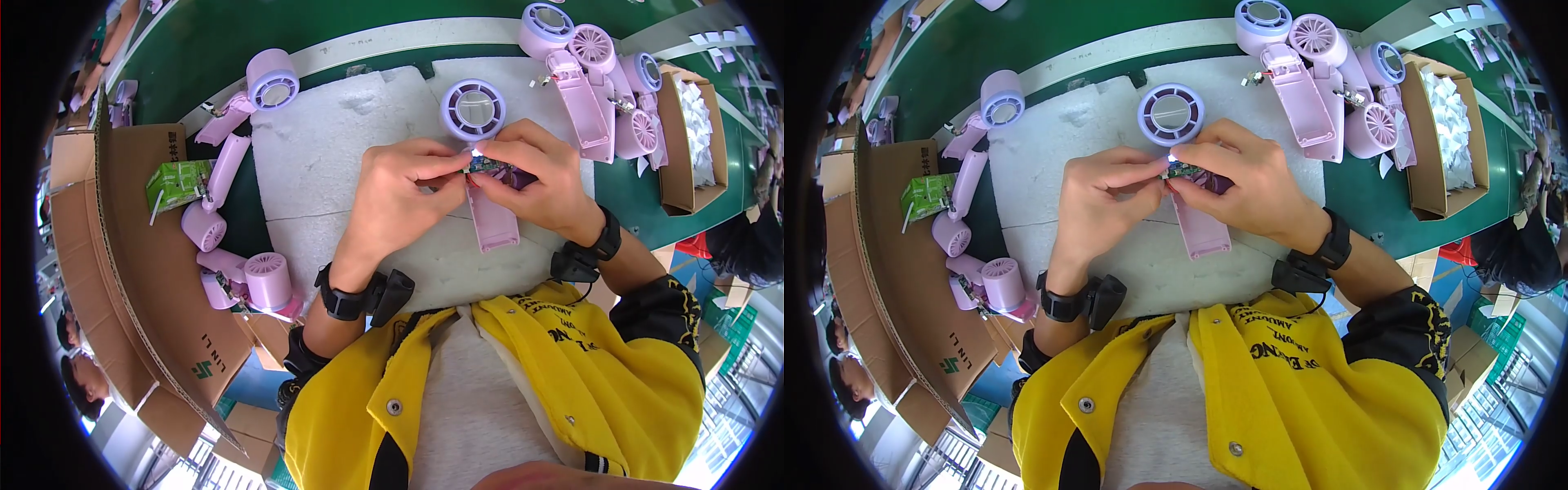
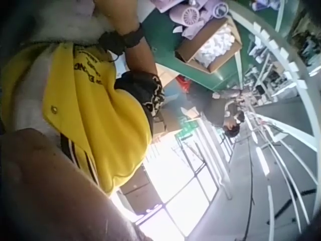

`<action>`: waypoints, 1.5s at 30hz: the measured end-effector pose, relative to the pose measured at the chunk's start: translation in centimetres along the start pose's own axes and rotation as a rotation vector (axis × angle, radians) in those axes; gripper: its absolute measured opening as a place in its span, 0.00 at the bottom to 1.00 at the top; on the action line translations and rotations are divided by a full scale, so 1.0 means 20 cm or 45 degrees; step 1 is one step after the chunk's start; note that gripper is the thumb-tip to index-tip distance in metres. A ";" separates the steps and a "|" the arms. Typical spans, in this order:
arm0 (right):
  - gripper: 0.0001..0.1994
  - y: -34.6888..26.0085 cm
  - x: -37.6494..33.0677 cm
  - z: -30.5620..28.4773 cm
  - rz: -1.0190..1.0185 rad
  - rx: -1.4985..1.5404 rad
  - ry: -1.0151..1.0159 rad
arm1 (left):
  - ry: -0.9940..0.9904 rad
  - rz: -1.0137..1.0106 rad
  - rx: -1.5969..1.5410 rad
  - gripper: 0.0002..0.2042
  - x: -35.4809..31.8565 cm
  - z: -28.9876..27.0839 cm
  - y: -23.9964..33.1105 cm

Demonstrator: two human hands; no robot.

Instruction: The person assembles handheld fans by connecting batteries to circuit boards and fitting them into the fan housings. They repeatedly reach into a box to retrieve batteries, place them into the housings, and connect the wiring before setting each fan aside.

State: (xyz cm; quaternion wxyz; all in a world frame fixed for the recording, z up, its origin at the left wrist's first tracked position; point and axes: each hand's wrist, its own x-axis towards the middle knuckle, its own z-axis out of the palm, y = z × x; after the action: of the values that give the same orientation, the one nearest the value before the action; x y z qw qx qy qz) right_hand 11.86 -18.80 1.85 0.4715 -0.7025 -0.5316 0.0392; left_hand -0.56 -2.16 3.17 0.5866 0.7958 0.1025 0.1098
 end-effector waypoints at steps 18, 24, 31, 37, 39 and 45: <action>0.14 -0.06 0.00 -0.01 0.213 0.088 -0.025 | -0.094 -0.204 -0.353 0.14 -0.01 -0.02 -0.04; 0.13 -0.09 -0.02 -0.04 0.383 0.050 -0.098 | -0.135 -0.154 -0.241 0.15 0.01 -0.01 -0.02; 0.12 -0.06 -0.03 -0.05 0.259 0.001 -0.141 | -0.268 -0.350 -0.252 0.15 0.01 -0.02 0.01; 0.11 -0.06 -0.04 -0.06 0.203 -0.073 -0.172 | -0.269 -0.313 -0.285 0.15 0.01 -0.02 0.00; 0.11 -0.06 -0.04 -0.05 0.204 -0.085 -0.165 | -0.262 -0.298 -0.290 0.15 0.01 -0.02 0.00; 0.11 -0.06 -0.04 -0.05 0.206 -0.127 -0.168 | -0.230 -0.288 -0.321 0.14 0.01 0.00 -0.03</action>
State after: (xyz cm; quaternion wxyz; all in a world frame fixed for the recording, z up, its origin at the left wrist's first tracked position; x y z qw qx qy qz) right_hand 11.13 -20.15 2.92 0.3953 -0.7616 -0.5044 0.0968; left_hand -0.39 -2.01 2.54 0.6971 0.7060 0.1238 -0.0169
